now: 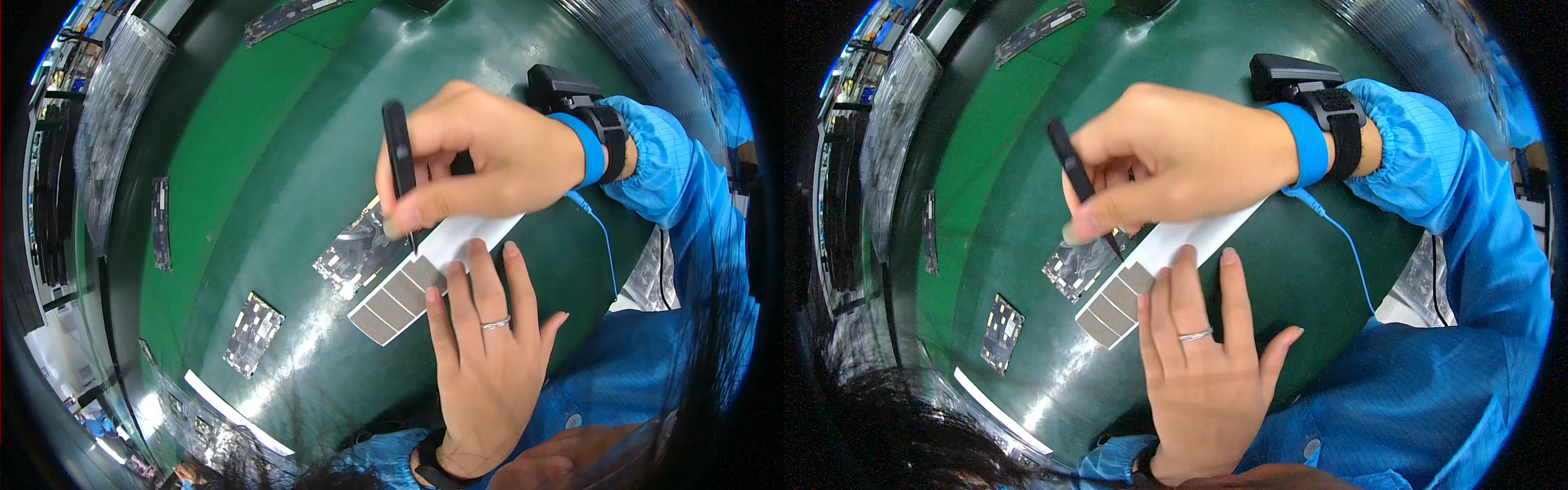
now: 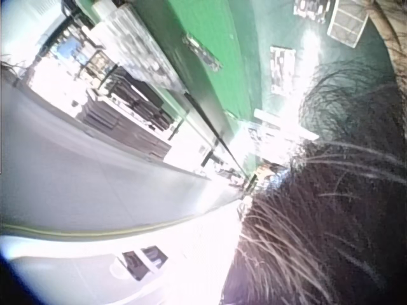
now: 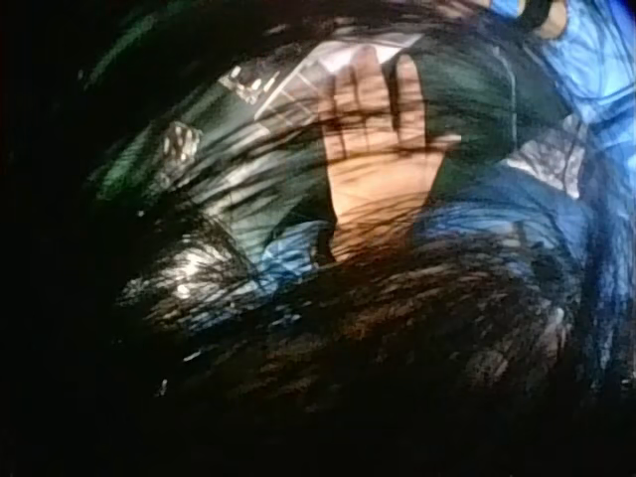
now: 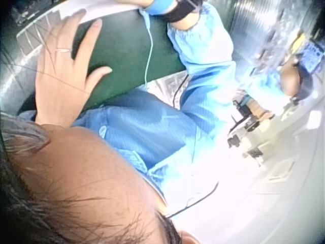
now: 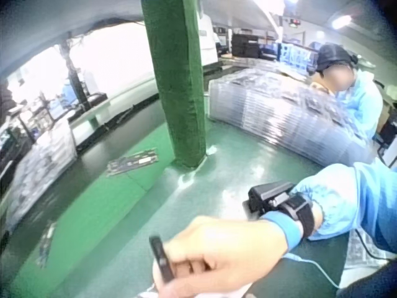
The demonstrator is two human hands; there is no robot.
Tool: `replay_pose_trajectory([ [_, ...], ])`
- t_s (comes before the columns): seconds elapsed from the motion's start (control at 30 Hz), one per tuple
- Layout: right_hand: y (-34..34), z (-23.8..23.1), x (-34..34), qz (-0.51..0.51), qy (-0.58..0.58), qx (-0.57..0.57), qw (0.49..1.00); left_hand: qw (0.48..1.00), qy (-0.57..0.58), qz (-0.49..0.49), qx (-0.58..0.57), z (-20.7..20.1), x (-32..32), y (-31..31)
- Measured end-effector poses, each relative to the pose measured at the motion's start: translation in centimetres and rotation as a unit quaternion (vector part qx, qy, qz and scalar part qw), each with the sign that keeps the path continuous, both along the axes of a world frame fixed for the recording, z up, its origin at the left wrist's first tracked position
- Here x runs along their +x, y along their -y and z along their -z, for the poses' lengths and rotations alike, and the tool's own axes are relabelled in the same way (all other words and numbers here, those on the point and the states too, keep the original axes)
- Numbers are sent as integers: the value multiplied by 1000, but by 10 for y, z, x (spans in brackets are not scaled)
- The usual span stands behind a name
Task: The worker is assembling or inspecting small circuit board components on a production line bench.
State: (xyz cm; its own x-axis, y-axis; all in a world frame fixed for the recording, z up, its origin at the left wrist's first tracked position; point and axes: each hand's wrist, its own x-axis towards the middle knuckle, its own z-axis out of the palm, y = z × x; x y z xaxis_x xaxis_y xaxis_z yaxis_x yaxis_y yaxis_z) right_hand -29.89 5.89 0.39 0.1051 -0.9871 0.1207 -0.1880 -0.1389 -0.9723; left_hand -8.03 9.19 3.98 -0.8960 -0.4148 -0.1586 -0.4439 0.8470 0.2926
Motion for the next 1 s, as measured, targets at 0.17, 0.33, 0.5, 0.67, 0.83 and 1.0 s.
replay_pose_trajectory([
  [0.17,-2,10,7,-25,-68,-47,996,999,-4,23,-24,10,1,-1],
  [0.33,-2,13,8,3,-70,-49,996,999,-3,25,-20,10,1,-1],
  [0.5,-2,12,9,7,-40,-16,999,1000,-5,27,-11,9,1,-1],
  [0.67,-3,11,8,17,3,-2,1000,1000,-2,22,-7,9,-2,0],
  [0.83,7,-2,-7,50,107,83,990,1000,-11,16,-23,12,-2,7],
  [1.0,10,3,-30,91,38,48,994,998,-1,15,-65,1,-5,7],
])
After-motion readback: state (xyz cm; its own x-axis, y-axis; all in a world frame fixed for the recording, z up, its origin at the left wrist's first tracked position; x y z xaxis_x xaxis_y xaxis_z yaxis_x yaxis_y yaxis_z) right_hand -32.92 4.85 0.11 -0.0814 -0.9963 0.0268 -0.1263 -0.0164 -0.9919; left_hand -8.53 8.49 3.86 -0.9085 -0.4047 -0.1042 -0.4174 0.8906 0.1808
